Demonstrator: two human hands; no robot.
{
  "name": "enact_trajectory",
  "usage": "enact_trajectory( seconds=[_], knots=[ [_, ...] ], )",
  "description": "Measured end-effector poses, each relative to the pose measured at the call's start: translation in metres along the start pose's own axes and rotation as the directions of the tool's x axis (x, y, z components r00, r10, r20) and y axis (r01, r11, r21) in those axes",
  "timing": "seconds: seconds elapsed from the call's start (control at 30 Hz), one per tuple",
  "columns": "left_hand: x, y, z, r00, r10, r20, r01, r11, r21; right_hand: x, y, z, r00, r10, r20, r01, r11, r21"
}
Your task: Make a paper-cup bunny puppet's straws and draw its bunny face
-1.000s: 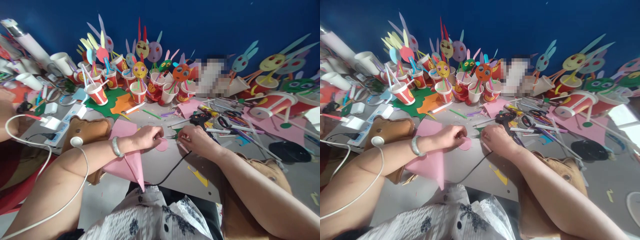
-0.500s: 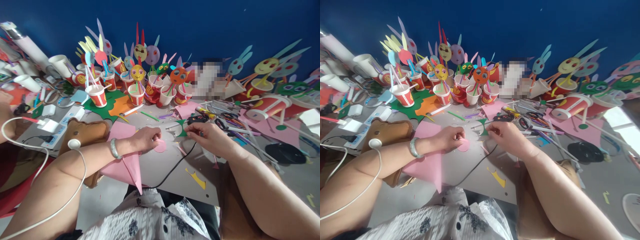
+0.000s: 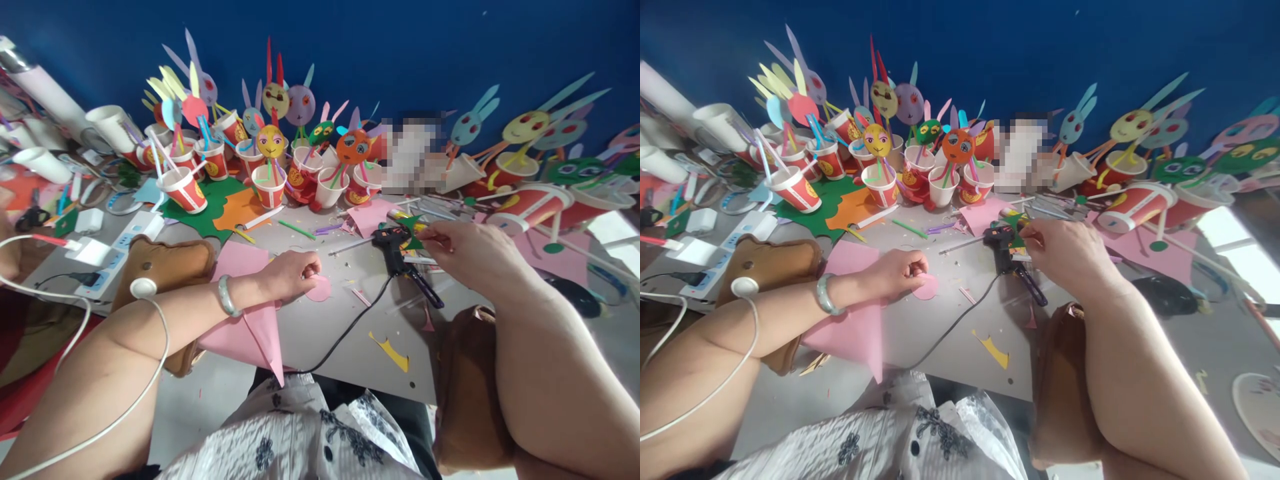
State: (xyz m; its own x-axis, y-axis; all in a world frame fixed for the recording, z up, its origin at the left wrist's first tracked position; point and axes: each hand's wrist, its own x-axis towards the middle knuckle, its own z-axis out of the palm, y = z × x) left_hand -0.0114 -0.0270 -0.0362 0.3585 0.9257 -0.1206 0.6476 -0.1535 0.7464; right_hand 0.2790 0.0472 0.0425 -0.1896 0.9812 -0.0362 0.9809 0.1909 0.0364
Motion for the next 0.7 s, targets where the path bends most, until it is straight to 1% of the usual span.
enact_trajectory(
  seconds=[0.07, 0.1, 0.23, 0.33, 0.43, 0.5, 0.53, 0.57, 0.6, 0.63, 0.67, 0.7],
  knots=[
    [0.000, -0.001, 0.000, 1.000, 0.007, -0.007, -0.007, 1.000, 0.000, -0.001, -0.002, 0.000, 1.000, -0.013, -0.010, 0.013, 1.000, 0.010],
    [0.000, -0.001, 0.000, 1.000, 0.009, -0.010, -0.009, 1.000, 0.006, -0.002, -0.003, 0.000, 1.000, -0.009, -0.018, 0.009, 1.000, -0.018],
    [0.001, 0.000, -0.001, 1.000, 0.021, -0.021, -0.020, 0.999, 0.042, -0.005, 0.001, -0.007, 0.998, 0.058, -0.017, -0.060, 0.973, -0.224],
    [0.001, 0.001, -0.002, 0.999, 0.027, -0.018, -0.026, 0.998, 0.059, -0.006, 0.007, -0.010, 0.996, 0.083, 0.020, -0.072, 0.941, -0.331],
    [0.001, 0.001, -0.003, 0.999, 0.031, -0.018, -0.030, 0.997, 0.072, -0.008, 0.012, -0.009, 0.993, 0.116, 0.018, -0.098, 0.904, -0.417],
    [0.000, 0.001, -0.003, 0.999, 0.032, -0.020, -0.030, 0.996, 0.082, -0.012, 0.011, -0.007, 0.991, 0.104, -0.079, -0.129, 0.886, -0.445],
    [0.000, 0.001, -0.003, 0.999, 0.032, -0.022, -0.030, 0.996, 0.087, -0.014, 0.009, -0.006, 0.985, 0.072, -0.156, -0.135, 0.888, -0.440],
    [0.000, 0.001, -0.004, 0.999, 0.033, -0.024, -0.031, 0.995, 0.092, -0.017, 0.005, -0.004, 0.969, 0.017, -0.246, -0.121, 0.901, -0.417],
    [0.001, 0.002, -0.003, 0.999, 0.035, -0.026, -0.033, 0.995, 0.096, -0.020, -0.001, -0.002, 0.949, -0.066, -0.309, -0.059, 0.923, -0.380],
    [0.001, 0.002, -0.003, 0.999, 0.037, -0.028, -0.034, 0.994, 0.100, -0.024, -0.009, 0.000, 0.918, -0.142, -0.371, 0.017, 0.947, -0.321],
    [0.001, 0.002, -0.002, 0.999, 0.036, -0.031, -0.033, 0.994, 0.105, -0.027, -0.017, 0.003, 0.885, -0.241, -0.398, 0.149, 0.957, -0.248],
    [0.002, 0.001, -0.001, 0.999, 0.036, -0.036, -0.031, 0.993, 0.110, -0.030, -0.027, 0.007, 0.845, -0.358, -0.396, 0.318, 0.933, -0.165]
  ],
)
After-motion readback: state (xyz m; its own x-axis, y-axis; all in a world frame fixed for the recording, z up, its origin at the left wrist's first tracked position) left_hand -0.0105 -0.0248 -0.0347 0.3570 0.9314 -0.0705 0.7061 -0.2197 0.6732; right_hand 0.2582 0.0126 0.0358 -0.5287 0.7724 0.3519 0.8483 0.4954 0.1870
